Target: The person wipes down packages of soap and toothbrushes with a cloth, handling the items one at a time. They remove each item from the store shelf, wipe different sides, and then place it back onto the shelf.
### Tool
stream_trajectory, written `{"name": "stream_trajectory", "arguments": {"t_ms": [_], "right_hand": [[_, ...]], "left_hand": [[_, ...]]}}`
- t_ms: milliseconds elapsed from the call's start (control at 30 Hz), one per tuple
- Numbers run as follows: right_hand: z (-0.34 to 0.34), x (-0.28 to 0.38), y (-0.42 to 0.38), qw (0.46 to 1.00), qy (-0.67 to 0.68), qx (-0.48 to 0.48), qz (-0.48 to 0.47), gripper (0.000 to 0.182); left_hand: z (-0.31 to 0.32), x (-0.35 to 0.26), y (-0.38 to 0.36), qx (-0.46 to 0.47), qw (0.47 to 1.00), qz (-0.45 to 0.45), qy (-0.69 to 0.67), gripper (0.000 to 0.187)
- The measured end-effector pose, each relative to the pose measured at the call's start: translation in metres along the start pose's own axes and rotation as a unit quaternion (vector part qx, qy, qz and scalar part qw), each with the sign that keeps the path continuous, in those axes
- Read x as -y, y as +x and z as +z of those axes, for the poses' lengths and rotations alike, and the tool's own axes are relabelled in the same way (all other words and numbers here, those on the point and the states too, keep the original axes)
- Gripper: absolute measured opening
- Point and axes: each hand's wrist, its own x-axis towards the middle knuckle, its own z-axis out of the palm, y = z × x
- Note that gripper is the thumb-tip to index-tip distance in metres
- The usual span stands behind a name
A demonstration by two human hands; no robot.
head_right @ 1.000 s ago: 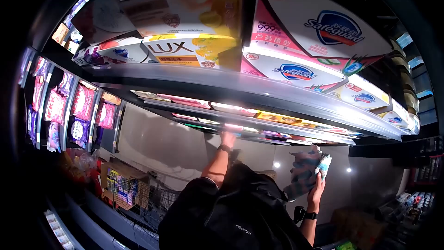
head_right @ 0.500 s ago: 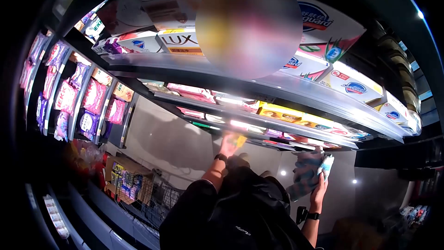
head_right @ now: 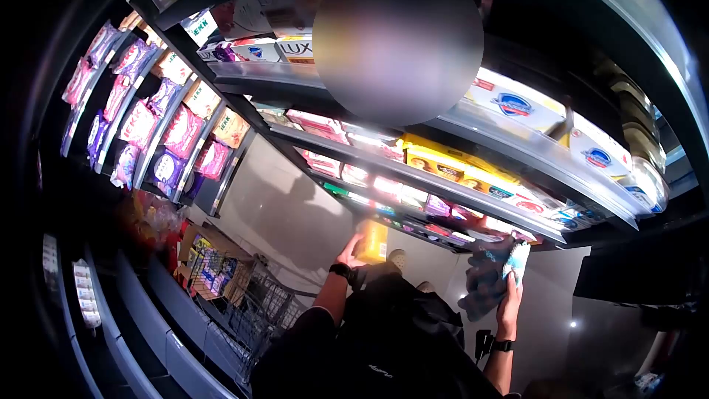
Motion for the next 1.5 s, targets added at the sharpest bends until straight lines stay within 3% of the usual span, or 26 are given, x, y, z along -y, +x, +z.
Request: {"name": "stream_trajectory", "arguments": {"t_ms": [133, 233, 300, 333, 367, 433, 467, 533, 567, 633, 700, 733, 800, 867, 900, 967, 1000, 1033, 1100, 1133, 1233, 1267, 1367, 1400, 1433, 1500], "right_hand": [[0.017, 0.024, -0.005, 0.990, -0.029, 0.135, 0.030, 0.029], [0.039, 0.025, -0.010, 0.971, -0.082, 0.225, 0.012, 0.034], [0.046, 0.014, -0.012, 0.952, -0.111, 0.286, 0.017, 0.037], [0.056, 0.014, -0.013, 0.932, -0.160, 0.316, -0.078, 0.037], [0.068, 0.016, -0.015, 0.900, -0.207, 0.341, -0.174, 0.037], [0.084, 0.026, -0.027, 0.821, -0.319, 0.373, -0.290, 0.045], [0.083, 0.022, -0.030, 0.779, -0.354, 0.382, -0.348, 0.051], [0.094, 0.048, -0.040, 0.735, -0.366, 0.426, -0.381, 0.049], [0.095, 0.052, -0.040, 0.715, -0.358, 0.453, -0.394, 0.048], [0.096, 0.046, -0.035, 0.727, -0.288, 0.476, -0.403, 0.048], [0.095, 0.028, -0.026, 0.779, -0.217, 0.484, -0.335, 0.049], [0.098, 0.029, -0.026, 0.809, -0.130, 0.497, -0.287, 0.051], [0.084, 0.010, -0.032, 0.870, -0.058, 0.468, -0.143, 0.051], [0.076, -0.002, -0.042, 0.895, 0.032, 0.445, -0.014, 0.050], [0.072, -0.016, -0.046, 0.921, 0.090, 0.378, 0.034, 0.047], [0.076, -0.002, -0.054, 0.917, 0.079, 0.390, 0.029, 0.047], [0.075, -0.006, -0.058, 0.926, 0.090, 0.362, 0.053, 0.046], [0.070, -0.004, -0.056, 0.908, 0.090, 0.405, 0.066, 0.046], [0.058, -0.012, -0.056, 0.904, 0.037, 0.422, 0.059, 0.042], [0.053, -0.014, -0.054, 0.903, -0.085, 0.420, -0.027, 0.036], [0.054, -0.006, -0.055, 0.816, -0.247, 0.453, -0.262, 0.035], [0.046, -0.017, -0.054, 0.798, -0.272, 0.453, -0.289, 0.039], [0.034, -0.033, -0.060, 0.873, -0.214, 0.392, -0.196, 0.045], [0.034, -0.036, -0.050, 0.868, -0.202, 0.390, -0.233, 0.049], [0.026, -0.047, -0.044, 0.905, -0.159, 0.363, -0.152, 0.051], [0.019, -0.047, -0.029, 0.929, -0.091, 0.336, -0.123, 0.048]], "left_hand": [[-0.006, 0.013, -0.001, 0.227, 0.950, -0.069, -0.205, 0.051], [0.064, 0.001, -0.057, -0.030, 0.994, -0.026, -0.101, 0.050], [0.066, 0.017, -0.039, 0.081, 0.992, 0.051, 0.087, 0.051], [0.072, 0.023, -0.027, 0.162, 0.974, 0.088, 0.132, 0.052], [0.061, 0.039, 0.001, 0.288, 0.950, 0.102, 0.060, 0.051], [0.126, 0.029, -0.049, 0.267, 0.955, 0.104, 0.073, 0.065], [0.125, 0.029, -0.080, 0.279, 0.910, 0.224, 0.212, 0.070], [0.127, 0.033, -0.115, 0.322, 0.839, 0.365, 0.241, 0.078], [0.125, 0.038, -0.124, 0.323, 0.871, 0.317, 0.191, 0.078], [0.122, 0.049, -0.137, 0.324, 0.918, 0.211, 0.084, 0.079], [0.121, 0.052, -0.141, 0.325, 0.940, 0.102, -0.022, 0.080], [0.130, 0.045, -0.136, 0.280, 0.941, 0.103, 0.160, 0.081], [0.155, 0.022, -0.160, 0.352, 0.910, 0.189, 0.113, 0.075], [0.153, 0.044, -0.161, 0.226, 0.949, 0.195, 0.099, 0.066], [0.140, 0.052, -0.155, 0.191, 0.943, 0.216, 0.166, 0.063], [0.134, 0.064, -0.143, 0.138, 0.915, 0.299, 0.235, 0.074], [0.133, 0.069, -0.136, 0.134, 0.910, 0.332, 0.207, 0.071], [0.132, 0.074, -0.130, 0.128, 0.895, 0.385, 0.185, 0.069], [0.130, 0.081, -0.123, 0.094, 0.904, 0.391, 0.146, 0.066], [0.128, 0.085, -0.120, 0.072, 0.929, 0.349, 0.101, 0.064], [0.130, 0.086, -0.109, 0.079, 0.902, 0.405, 0.130, 0.060], [0.127, 0.081, -0.109, 0.051, 0.911, 0.334, 0.235, 0.060], [0.132, 0.087, -0.114, 0.148, 0.952, 0.242, 0.115, 0.058], [0.138, 0.086, -0.117, 0.165, 0.957, 0.218, 0.095, 0.058], [0.143, 0.086, -0.120, 0.180, 0.961, 0.194, 0.076, 0.057], [0.149, 0.075, -0.128, 0.205, 0.960, 0.161, 0.101, 0.050]]}}
